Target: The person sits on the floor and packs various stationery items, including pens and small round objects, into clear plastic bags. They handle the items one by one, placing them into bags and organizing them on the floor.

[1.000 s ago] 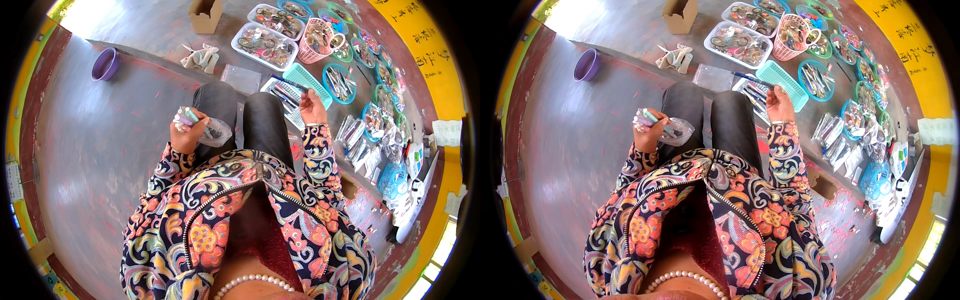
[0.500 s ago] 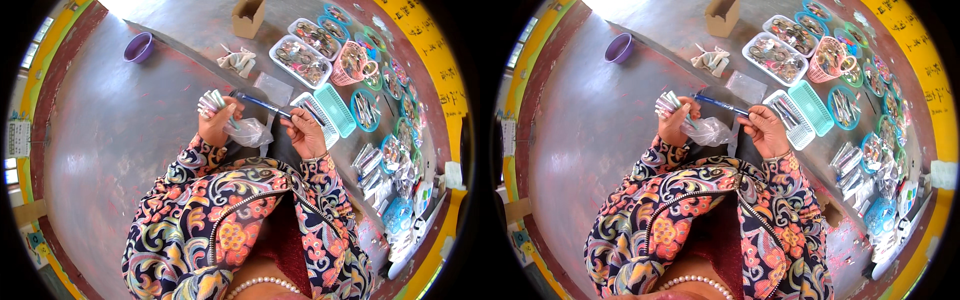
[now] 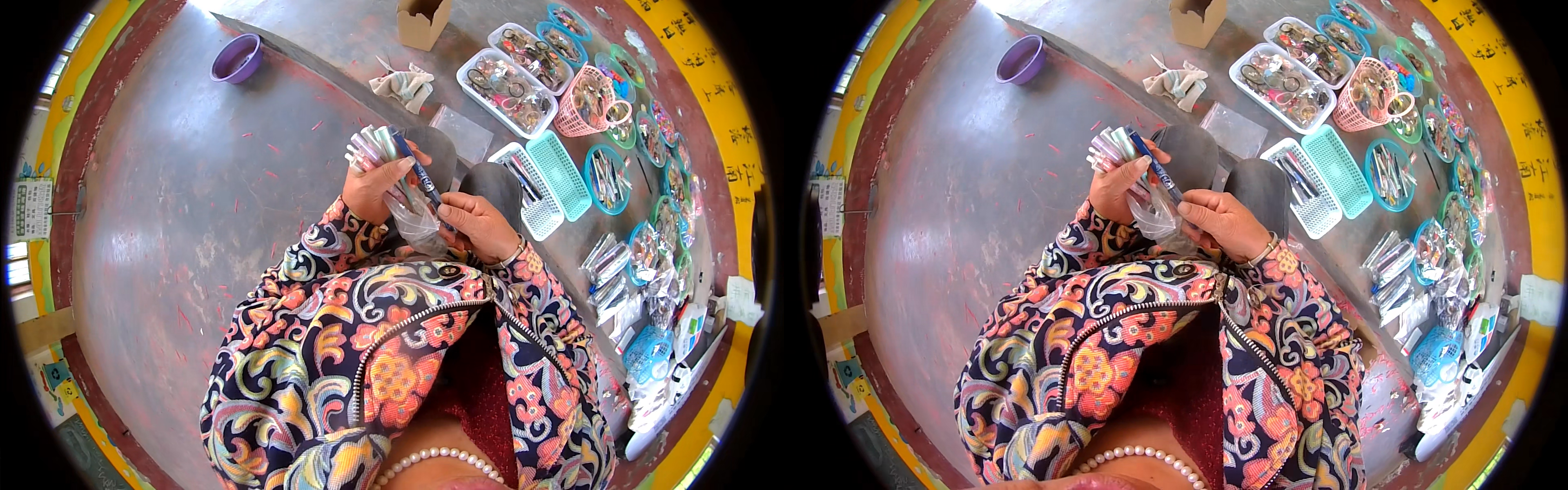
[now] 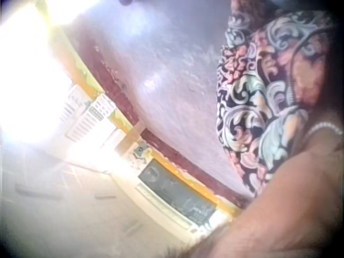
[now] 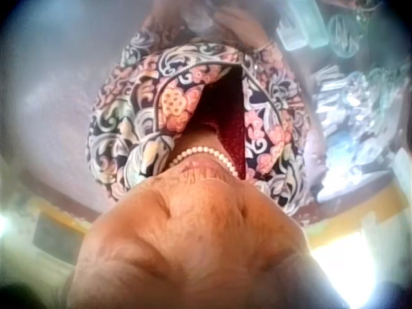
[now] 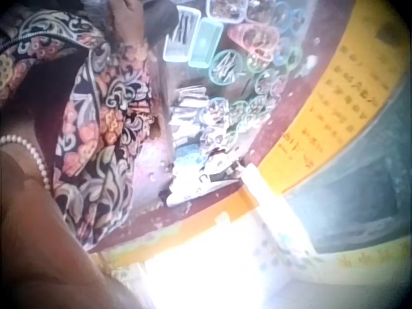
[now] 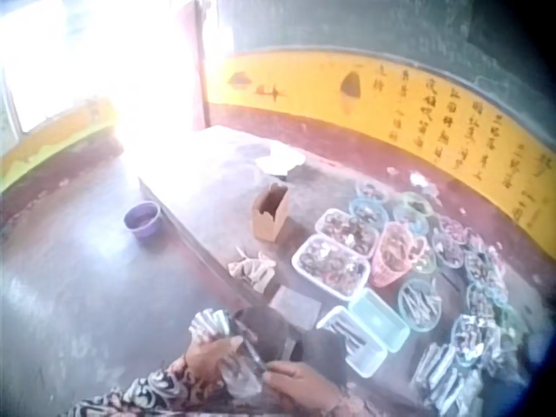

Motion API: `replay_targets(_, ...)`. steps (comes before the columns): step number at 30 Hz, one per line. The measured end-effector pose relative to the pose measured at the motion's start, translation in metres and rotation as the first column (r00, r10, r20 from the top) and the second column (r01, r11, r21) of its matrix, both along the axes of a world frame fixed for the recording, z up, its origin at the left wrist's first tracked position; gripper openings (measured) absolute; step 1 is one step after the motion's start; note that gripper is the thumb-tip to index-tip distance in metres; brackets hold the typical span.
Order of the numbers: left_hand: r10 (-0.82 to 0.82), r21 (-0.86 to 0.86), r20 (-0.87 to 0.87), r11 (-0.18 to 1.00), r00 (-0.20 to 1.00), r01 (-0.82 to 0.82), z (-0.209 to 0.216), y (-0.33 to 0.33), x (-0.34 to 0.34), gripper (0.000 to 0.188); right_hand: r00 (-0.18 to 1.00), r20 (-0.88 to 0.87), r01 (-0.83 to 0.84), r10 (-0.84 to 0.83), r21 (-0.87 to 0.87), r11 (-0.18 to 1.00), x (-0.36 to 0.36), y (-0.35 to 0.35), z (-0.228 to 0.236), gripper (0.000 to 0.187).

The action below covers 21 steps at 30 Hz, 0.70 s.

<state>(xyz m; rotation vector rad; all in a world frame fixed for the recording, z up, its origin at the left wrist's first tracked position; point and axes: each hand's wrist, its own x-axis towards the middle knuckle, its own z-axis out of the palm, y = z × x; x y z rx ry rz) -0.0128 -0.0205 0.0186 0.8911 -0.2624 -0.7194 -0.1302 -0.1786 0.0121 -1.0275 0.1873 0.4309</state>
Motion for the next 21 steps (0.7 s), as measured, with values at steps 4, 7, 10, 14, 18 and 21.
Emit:
replay_targets(4,0.003,-0.018,-0.069,1.000,0.998,-0.005,0.003,-0.004,0.000,0.021,0.998,-0.053,0.035,-0.025,0.200,0.979,0.000,0.009,-0.002,0.027)
replay_targets(7,0.062,0.005,-0.027,0.998,0.998,-0.062,-0.005,-0.004,0.000,0.018,0.999,-0.037,0.044,-0.037,0.204,0.978,0.003,0.012,-0.006,0.026)
replay_targets(10,0.097,0.045,-0.115,0.995,0.989,-0.092,0.002,-0.005,-0.002,0.014,0.995,-0.043,0.090,-0.085,0.107,0.990,0.005,0.015,0.004,0.023)
replay_targets(14,0.264,0.155,0.022,0.952,0.964,-0.264,-0.026,0.005,0.024,0.014,0.988,0.147,0.090,-0.042,-0.336,0.937,0.001,0.008,-0.007,0.021)
replay_targets(18,0.435,-0.094,-0.166,0.887,0.885,-0.453,-0.011,0.033,0.071,0.011,0.951,0.244,0.302,-0.189,-0.609,0.734,-0.006,0.012,-0.013,0.019)
replay_targets(21,0.430,-0.194,-0.173,0.867,0.886,-0.459,-0.014,0.041,0.075,0.012,0.967,0.147,0.252,-0.208,-0.434,0.865,-0.004,0.008,-0.003,0.018)
